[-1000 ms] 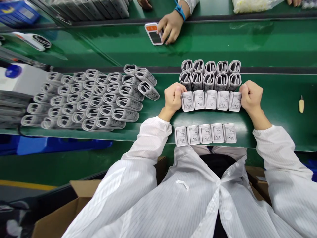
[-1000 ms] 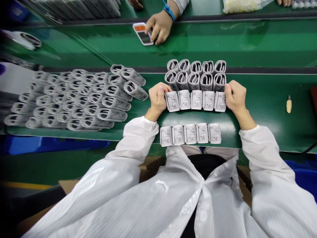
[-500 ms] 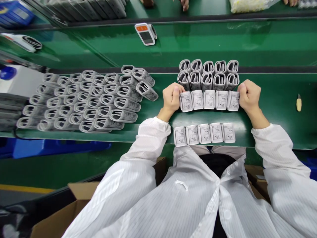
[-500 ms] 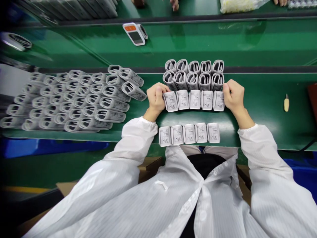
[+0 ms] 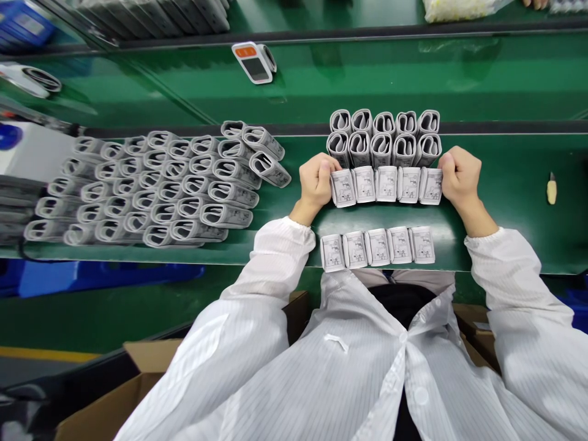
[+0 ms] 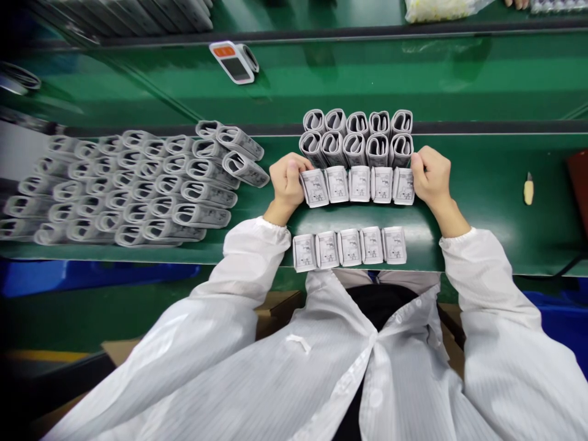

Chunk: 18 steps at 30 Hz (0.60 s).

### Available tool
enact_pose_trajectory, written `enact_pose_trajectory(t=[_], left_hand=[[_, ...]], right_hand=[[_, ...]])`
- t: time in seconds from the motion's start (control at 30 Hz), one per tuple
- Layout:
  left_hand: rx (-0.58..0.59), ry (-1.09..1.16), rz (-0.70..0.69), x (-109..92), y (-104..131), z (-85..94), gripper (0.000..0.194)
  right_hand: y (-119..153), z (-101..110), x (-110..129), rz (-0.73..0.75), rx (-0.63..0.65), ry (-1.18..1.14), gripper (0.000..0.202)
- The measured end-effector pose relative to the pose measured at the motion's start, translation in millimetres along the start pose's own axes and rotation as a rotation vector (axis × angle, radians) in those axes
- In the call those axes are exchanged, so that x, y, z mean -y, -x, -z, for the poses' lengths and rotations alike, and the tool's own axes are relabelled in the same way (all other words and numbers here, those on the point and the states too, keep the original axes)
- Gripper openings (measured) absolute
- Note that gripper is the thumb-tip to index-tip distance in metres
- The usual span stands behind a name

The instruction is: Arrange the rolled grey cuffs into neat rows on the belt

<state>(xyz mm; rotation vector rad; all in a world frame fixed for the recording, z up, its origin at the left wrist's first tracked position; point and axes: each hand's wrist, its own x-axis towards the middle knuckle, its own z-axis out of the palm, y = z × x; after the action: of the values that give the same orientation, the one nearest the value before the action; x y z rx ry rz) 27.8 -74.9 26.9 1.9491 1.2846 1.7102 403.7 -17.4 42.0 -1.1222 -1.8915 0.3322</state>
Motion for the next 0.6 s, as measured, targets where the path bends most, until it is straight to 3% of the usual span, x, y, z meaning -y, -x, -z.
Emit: enact_pose_trajectory(t=[0.6], left_hand=[[0.005,-0.029,-0.038,0,1,1.6,0.061]], right_hand=[[2,-6,-10,0.114,-0.051,-0.049,0.068]])
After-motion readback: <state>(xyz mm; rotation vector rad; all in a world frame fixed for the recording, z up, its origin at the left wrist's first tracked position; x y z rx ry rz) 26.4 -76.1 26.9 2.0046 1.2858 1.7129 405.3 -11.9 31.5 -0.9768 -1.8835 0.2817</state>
